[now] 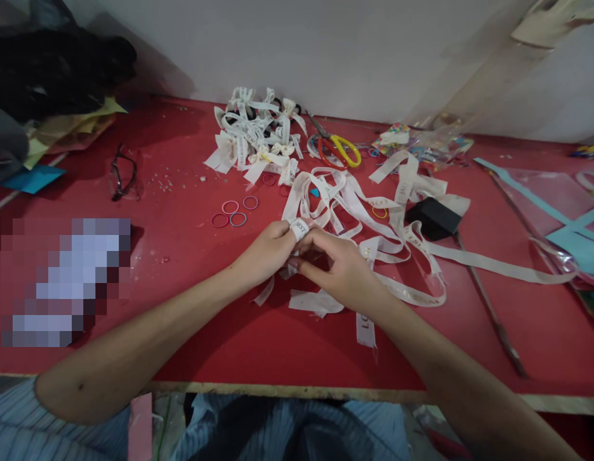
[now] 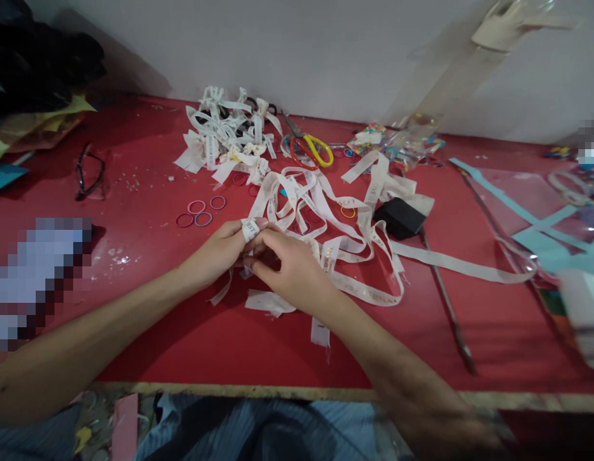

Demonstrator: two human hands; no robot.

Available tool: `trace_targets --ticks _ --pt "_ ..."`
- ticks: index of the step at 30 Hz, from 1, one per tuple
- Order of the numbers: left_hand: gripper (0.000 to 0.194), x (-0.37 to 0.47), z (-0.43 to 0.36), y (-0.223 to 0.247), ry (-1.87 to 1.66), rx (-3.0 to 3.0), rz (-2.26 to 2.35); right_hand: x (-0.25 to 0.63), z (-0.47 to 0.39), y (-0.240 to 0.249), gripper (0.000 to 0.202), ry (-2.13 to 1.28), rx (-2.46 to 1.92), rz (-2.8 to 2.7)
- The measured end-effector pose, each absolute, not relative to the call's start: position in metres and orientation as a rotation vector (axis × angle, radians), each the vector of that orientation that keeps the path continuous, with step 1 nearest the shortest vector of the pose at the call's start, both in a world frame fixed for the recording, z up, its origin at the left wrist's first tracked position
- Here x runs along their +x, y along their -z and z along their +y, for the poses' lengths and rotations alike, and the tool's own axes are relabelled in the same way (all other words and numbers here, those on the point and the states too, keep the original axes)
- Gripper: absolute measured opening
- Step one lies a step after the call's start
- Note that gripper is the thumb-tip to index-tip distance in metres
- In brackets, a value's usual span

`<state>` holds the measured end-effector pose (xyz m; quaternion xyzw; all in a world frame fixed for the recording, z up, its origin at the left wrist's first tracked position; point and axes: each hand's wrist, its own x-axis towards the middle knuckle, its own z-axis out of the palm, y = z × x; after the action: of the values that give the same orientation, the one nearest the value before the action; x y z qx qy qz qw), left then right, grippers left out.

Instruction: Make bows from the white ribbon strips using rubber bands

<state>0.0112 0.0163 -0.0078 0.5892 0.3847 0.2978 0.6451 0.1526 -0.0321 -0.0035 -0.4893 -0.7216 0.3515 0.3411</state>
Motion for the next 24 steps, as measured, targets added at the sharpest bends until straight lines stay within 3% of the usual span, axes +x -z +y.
trace_targets --ticks 24 --pt "0.037 0.0102 0.0175 0.0118 -0.663 1.36 0.863 0.1524 -0.0324 0.0013 0.013 -0.902 -1.285 -1.893"
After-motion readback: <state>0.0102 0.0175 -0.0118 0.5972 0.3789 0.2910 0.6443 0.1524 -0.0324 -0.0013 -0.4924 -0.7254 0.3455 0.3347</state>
